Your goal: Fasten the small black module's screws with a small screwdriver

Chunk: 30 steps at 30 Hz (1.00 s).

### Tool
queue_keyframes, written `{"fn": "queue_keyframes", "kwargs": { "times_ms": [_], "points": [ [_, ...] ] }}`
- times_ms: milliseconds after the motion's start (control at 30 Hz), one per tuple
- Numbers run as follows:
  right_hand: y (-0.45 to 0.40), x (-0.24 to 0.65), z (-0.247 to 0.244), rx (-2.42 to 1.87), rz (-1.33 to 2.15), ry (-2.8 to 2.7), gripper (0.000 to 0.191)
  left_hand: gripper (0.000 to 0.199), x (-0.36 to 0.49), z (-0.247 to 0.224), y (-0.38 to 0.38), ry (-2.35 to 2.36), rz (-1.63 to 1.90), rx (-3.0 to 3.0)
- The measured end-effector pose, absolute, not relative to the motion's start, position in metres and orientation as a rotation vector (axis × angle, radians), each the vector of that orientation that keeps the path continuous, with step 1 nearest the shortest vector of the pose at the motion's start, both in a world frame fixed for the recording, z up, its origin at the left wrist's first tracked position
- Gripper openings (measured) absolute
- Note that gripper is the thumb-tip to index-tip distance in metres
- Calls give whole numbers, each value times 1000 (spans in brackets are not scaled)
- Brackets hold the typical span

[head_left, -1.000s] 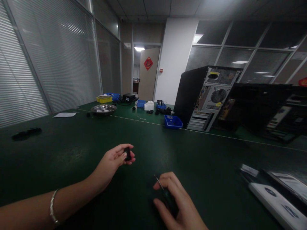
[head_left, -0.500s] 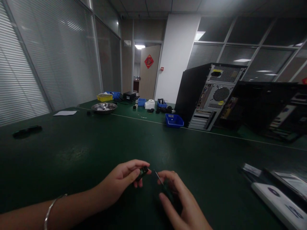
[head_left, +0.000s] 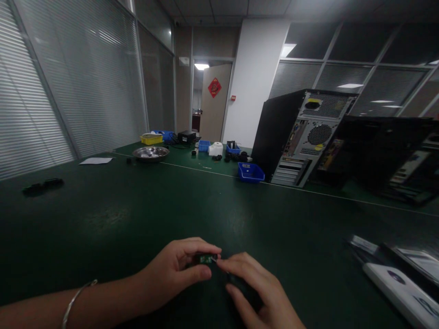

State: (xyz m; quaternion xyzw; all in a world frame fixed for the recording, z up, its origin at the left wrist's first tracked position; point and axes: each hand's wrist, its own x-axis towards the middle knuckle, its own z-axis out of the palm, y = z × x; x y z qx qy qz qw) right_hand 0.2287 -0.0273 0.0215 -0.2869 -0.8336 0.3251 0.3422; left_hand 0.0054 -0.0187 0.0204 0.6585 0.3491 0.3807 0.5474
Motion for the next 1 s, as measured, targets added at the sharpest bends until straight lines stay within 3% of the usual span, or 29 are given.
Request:
{"fn": "queue_keyframes", "kwargs": {
  "times_ms": [433, 600, 867, 1000],
  "points": [
    [-16, 234, 3, -666, 821, -2205, 49, 24, 4, 23, -21, 916, 966, 1929],
    [-17, 233, 6, -628, 835, -2163, 42, 20, 7, 21, -20, 883, 995, 1867],
    [-19, 229, 7, -589, 784, -2092, 54, 23, 10, 13, -21, 884, 982, 1659],
    [-20, 230, 7, -592, 790, -2081, 51, 23, 11, 14, -22, 829, 957, 1499]
  ]
}}
